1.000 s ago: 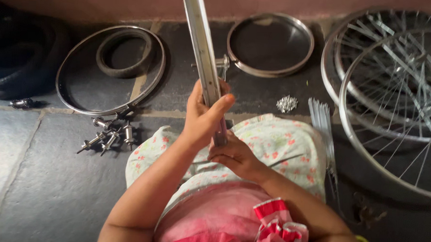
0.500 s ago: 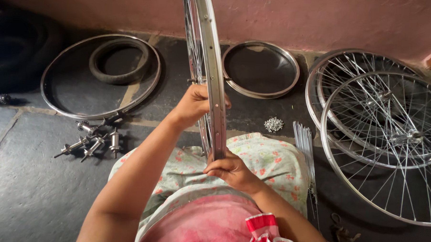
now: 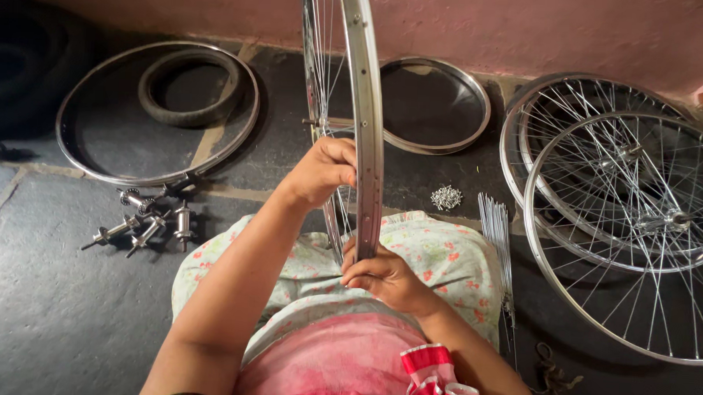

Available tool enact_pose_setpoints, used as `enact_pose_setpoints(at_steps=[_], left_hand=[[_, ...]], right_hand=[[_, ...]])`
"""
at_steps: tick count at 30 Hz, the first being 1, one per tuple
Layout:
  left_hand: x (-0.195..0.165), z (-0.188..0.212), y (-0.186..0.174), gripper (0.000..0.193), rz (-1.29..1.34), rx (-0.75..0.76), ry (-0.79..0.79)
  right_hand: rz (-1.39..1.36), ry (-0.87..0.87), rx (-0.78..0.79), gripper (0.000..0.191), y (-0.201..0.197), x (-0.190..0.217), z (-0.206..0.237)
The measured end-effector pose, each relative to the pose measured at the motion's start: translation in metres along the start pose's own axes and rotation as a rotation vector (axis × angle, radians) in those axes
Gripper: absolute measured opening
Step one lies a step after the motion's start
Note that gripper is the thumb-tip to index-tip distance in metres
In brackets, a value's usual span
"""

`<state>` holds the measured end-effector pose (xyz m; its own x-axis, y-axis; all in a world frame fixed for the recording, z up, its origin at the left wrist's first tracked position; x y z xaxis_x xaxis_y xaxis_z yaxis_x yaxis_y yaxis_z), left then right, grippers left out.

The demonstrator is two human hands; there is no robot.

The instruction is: The person inserts bicycle spokes into the hub and rim of a wheel, threading them through the holes and securing them with nuts. The person works on one wheel at a time, using their hands to manipulate the spokes and nuts.

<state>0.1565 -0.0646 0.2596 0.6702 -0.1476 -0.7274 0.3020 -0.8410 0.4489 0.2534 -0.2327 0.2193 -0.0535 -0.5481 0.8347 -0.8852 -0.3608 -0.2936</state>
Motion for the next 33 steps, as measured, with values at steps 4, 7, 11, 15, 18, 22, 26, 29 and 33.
enact_pose_setpoints(at_steps=[4,7,11,15,18,22,26,29,33], left_hand=[[-0.001,-0.002,-0.001,0.024,-0.015,-0.027,-0.069],[-0.002,0.001,-0.002,0.025,-0.036,-0.051,-0.071],[-0.001,0.004,-0.002,0.022,-0.06,-0.06,-0.035],[-0.001,0.008,-0.006,0.021,-0.053,-0.099,-0.005],[-0.001,0.011,-0.006,0.021,-0.02,-0.106,0.004],[-0.001,0.014,-0.004,0.021,-0.024,-0.127,0.021],[-0.001,0.014,-0.004,0.022,-0.022,-0.15,0.039],[0.0,0.014,-0.003,0.021,-0.011,-0.141,0.059],[0.004,0.015,-0.005,0.023,0.009,-0.14,0.072]], right_hand=[[0.056,0.073,-0.097,0.008,-0.029,0.017,0.002],[0.124,0.09,-0.396,0.012,-0.058,0.036,0.003],[0.447,0.013,-0.6,0.018,-0.077,0.071,-0.013],[0.759,-0.143,-0.629,0.017,-0.06,0.103,-0.044],[0.719,-0.112,-0.666,0.018,-0.053,0.111,-0.062],[0.995,-0.195,-0.6,0.022,-0.044,0.127,-0.077],[1.067,-0.217,-0.592,0.024,-0.038,0.132,-0.085],[1.086,-0.219,-0.577,0.024,-0.035,0.132,-0.09],[1.24,-0.26,-0.561,0.026,-0.027,0.131,-0.092]])
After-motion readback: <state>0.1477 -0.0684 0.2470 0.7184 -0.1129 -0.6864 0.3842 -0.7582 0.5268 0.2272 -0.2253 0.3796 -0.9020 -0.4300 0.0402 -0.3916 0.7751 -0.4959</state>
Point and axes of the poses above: each hand's wrist, its own z-axis away from the middle knuckle, its own y-axis out of the palm, x = y × z, the point moved 6 cm from there along -z, towards the middle knuckle, and after that the axes turned 8 degrees about z, right-handed, at the moved point
